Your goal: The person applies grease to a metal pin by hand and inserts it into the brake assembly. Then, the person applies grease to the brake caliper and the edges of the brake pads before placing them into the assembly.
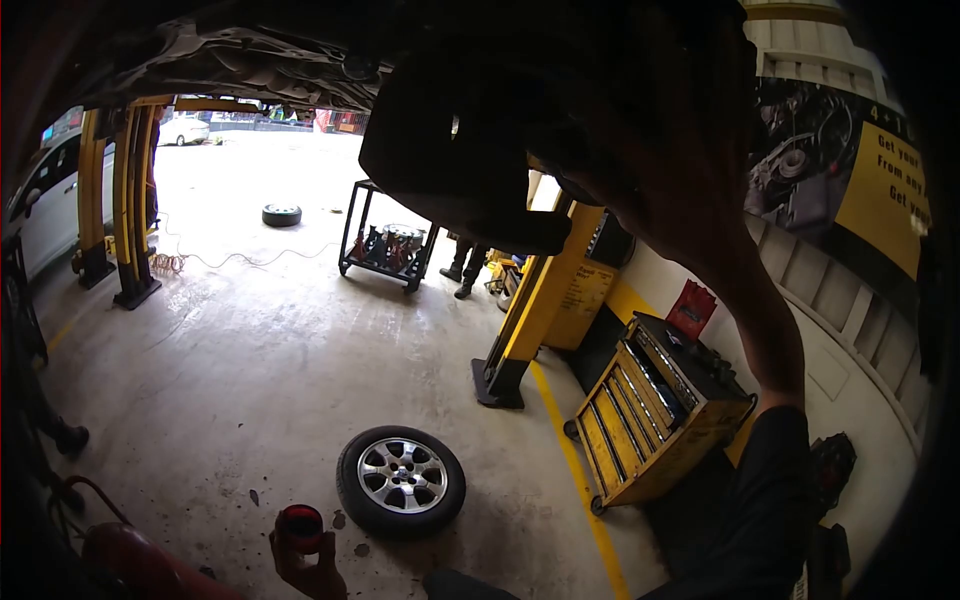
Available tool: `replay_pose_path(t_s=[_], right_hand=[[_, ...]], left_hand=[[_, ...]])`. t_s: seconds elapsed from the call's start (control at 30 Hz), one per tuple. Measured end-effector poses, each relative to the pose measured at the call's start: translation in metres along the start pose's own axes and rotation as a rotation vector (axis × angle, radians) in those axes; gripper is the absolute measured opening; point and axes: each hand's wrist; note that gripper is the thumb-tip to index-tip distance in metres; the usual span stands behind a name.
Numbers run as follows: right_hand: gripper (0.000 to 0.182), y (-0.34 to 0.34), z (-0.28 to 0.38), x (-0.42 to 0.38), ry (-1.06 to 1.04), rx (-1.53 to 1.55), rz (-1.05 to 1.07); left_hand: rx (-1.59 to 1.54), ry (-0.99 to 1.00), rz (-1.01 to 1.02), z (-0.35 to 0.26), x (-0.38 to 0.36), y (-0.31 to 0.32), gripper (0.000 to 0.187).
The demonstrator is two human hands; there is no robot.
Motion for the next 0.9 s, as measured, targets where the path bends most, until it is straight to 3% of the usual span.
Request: replay_pose_path(t_s=[0.1,0.17,0.23,0.37,0.43,0.47,0.5,0.53,0.6,0.67,0.77,0.8,0.9], right_hand=[[0.049,0.0,0.002,0.009,-0.027,0.005,-0.024],[0.049,-0.001,0.005,0.015,-0.058,0.031,-0.013],[0.047,-0.002,0.007,0.019,-0.17,0.054,0.113],[0.042,-0.02,0.006,0.008,-0.146,0.171,0.184],[0.039,-0.037,0.006,0.0,-0.142,0.288,0.232],[0.042,-0.05,0.001,-0.001,-0.125,0.271,0.36],[0.023,-0.062,-0.003,-0.029,0.206,0.552,0.683],[0.023,-0.073,0.002,-0.056,0.176,0.644,0.69],[0.037,-0.101,0.031,-0.07,0.686,0.888,0.149],[0.045,-0.144,0.106,-0.031,0.22,1.422,0.587],[0.048,-0.159,0.174,-0.014,0.186,1.817,0.624],[0.055,-0.16,0.186,-0.01,0.181,1.886,0.577],[0.051,-0.161,0.205,0.001,0.001,1.907,0.641]], left_hand=[[-0.033,-0.003,0.016,0.008,-0.001,-0.001,0.05],[0.001,-0.105,0.056,0.006,0.0,-0.005,0.049],[0.004,-0.046,0.013,0.01,-0.003,-0.002,0.048],[0.045,0.054,-0.055,0.016,-0.005,0.001,0.047],[0.044,0.012,0.016,0.007,0.004,0.0,0.054],[0.047,-0.038,0.077,0.001,0.007,-0.004,0.06],[-0.064,-0.082,0.076,-0.002,0.012,0.0,0.062],[-0.04,-0.007,0.086,-0.01,0.016,0.001,0.062],[-0.188,0.012,0.128,-0.036,0.031,0.008,0.059],[-0.257,0.207,0.215,-0.046,0.04,0.005,0.064],[-0.288,0.299,0.203,-0.044,0.038,-0.01,0.065],[-0.283,0.314,0.209,-0.044,0.036,-0.017,0.065],[-0.262,0.282,0.199,-0.048,0.03,-0.034,0.063]])
Point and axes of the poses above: each hand's wrist, its own x-axis towards the middle knuckle, its own y-axis out of the palm, z = x × y, and after that the axes turned 3 degrees about y, right-handed
